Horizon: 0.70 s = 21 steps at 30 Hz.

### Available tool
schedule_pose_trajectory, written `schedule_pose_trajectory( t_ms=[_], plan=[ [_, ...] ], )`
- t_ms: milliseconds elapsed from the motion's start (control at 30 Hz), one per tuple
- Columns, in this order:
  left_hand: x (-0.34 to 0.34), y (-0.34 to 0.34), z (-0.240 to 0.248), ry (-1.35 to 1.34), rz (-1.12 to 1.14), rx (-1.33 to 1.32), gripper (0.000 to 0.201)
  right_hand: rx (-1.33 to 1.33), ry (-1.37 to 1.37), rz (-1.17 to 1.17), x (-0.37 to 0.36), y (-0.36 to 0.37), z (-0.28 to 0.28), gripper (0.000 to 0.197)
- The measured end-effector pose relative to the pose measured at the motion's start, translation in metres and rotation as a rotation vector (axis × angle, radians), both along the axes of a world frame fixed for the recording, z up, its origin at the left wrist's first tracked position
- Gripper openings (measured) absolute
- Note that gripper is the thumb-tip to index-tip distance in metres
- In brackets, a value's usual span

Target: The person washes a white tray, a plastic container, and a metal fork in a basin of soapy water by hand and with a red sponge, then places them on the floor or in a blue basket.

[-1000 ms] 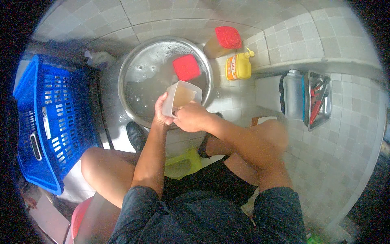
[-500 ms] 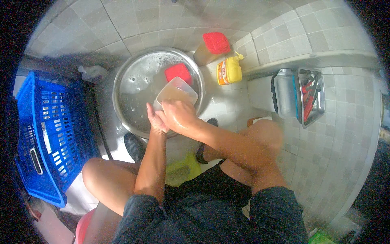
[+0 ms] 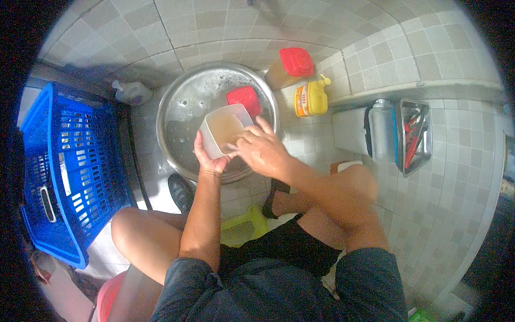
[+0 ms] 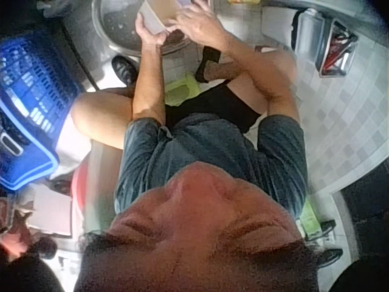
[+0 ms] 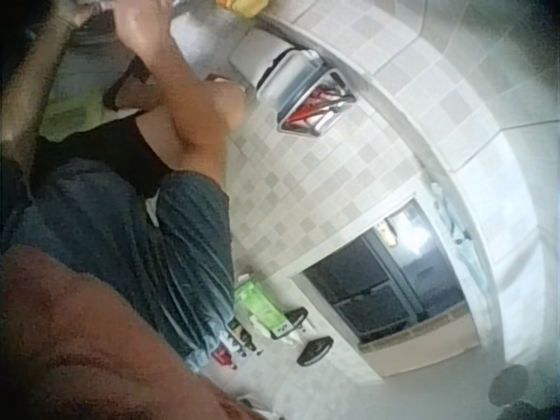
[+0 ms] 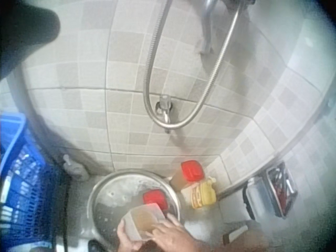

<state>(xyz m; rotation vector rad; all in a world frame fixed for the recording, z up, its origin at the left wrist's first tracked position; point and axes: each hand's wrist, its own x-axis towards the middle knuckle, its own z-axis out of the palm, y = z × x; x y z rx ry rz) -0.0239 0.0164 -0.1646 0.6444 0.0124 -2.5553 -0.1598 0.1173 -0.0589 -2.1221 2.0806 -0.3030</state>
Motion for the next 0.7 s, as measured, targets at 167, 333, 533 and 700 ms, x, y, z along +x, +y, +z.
schedule_pose_trajectory(
  t_ms=[167,333,533,700],
  plan=[
    [0.015,-0.009,-0.017,0.050,-0.107,0.010,0.083,-0.051,0.040,0.134,-0.029,0.000,0.009,0.023],
    [0.012,0.001,-0.018,0.122,-0.213,-0.007,0.086,0.024,0.047,0.195,-0.047,0.002,0.011,0.041],
    [0.012,0.003,-0.032,0.105,-0.196,0.146,0.086,0.039,0.100,0.218,-0.035,0.004,-0.001,0.036],
    [0.009,-0.001,-0.033,0.166,-0.223,0.014,0.089,0.065,0.205,0.190,-0.014,0.010,0.002,0.034]
  ],
)
